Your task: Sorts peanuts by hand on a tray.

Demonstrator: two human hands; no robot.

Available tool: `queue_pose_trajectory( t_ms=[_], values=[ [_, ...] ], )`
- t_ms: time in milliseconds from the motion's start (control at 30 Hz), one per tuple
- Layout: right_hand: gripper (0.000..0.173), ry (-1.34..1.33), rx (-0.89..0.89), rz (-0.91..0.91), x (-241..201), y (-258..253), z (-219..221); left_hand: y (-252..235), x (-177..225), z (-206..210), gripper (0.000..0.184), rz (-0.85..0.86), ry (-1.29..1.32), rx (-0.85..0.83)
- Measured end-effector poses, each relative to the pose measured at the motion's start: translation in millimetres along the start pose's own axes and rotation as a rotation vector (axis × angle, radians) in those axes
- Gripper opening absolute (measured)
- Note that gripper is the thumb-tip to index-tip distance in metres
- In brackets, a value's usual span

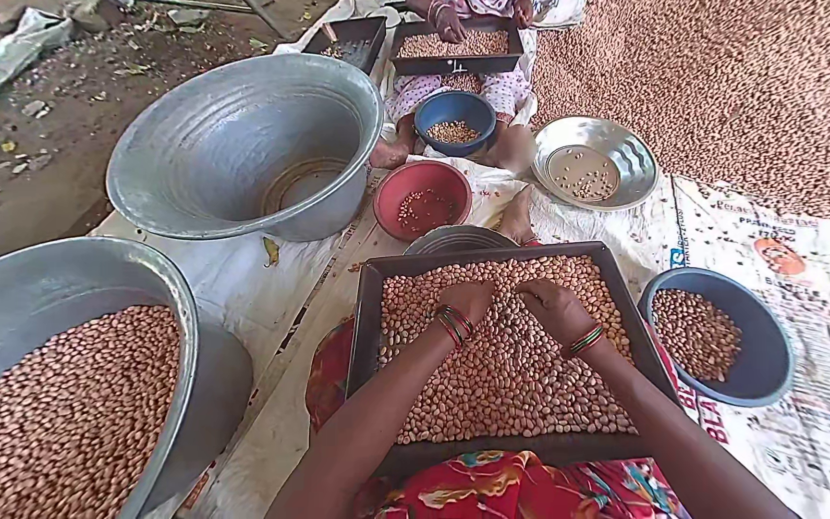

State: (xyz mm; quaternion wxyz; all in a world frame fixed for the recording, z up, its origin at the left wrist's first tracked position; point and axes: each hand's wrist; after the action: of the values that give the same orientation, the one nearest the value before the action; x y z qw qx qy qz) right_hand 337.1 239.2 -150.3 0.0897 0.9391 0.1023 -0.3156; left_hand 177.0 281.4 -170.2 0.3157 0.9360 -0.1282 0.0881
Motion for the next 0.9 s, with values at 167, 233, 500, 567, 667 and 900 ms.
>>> queue_pose_trajectory(
  t_ms=[167, 233, 500, 567, 667, 900],
  values=[
    [0.032, 0.074, -0.159, 0.013, -1.7, 22.0, -6.8, -3.1, 1.3, 2.6, 0.040, -0.008, -0.015, 0.008],
    [0.032, 0.077, -0.133, 0.053, 4.0, 26.6, -13.4, -3.0, 0.5, 3.9, 0.040, -0.009, -0.017, 0.011],
    [0.031, 0.119, 0.021, 0.171, 23.9, 33.3, -46.4, 2.6, 6.8, 2.5, 0.040, -0.075, -0.040, 0.038],
    [0.029, 0.115, 0.065, 0.184, 27.4, 36.0, -52.7, 3.0, 4.9, 3.2, 0.040, -0.077, -0.054, 0.031],
    [0.027, 0.102, 0.121, 0.233, 32.8, 28.8, -58.7, 7.6, -5.7, 2.4, 0.041, -0.051, 0.048, 0.040],
    [0.050, 0.069, -0.105, 0.391, 7.2, -36.1, 14.9, 40.9, -39.2, 13.2, 0.023, -0.055, 1.730, 0.247]
  ],
)
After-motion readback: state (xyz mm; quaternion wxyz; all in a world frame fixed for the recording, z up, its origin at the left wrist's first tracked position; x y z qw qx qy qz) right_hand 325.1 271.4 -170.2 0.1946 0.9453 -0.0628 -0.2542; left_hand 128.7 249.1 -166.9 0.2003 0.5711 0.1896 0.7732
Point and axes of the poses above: each hand's wrist, its own y-axis away from the middle knuckle, its own z-axis out of the palm, x = y × z, and after that the axes turned 1 degree about x, right-handed
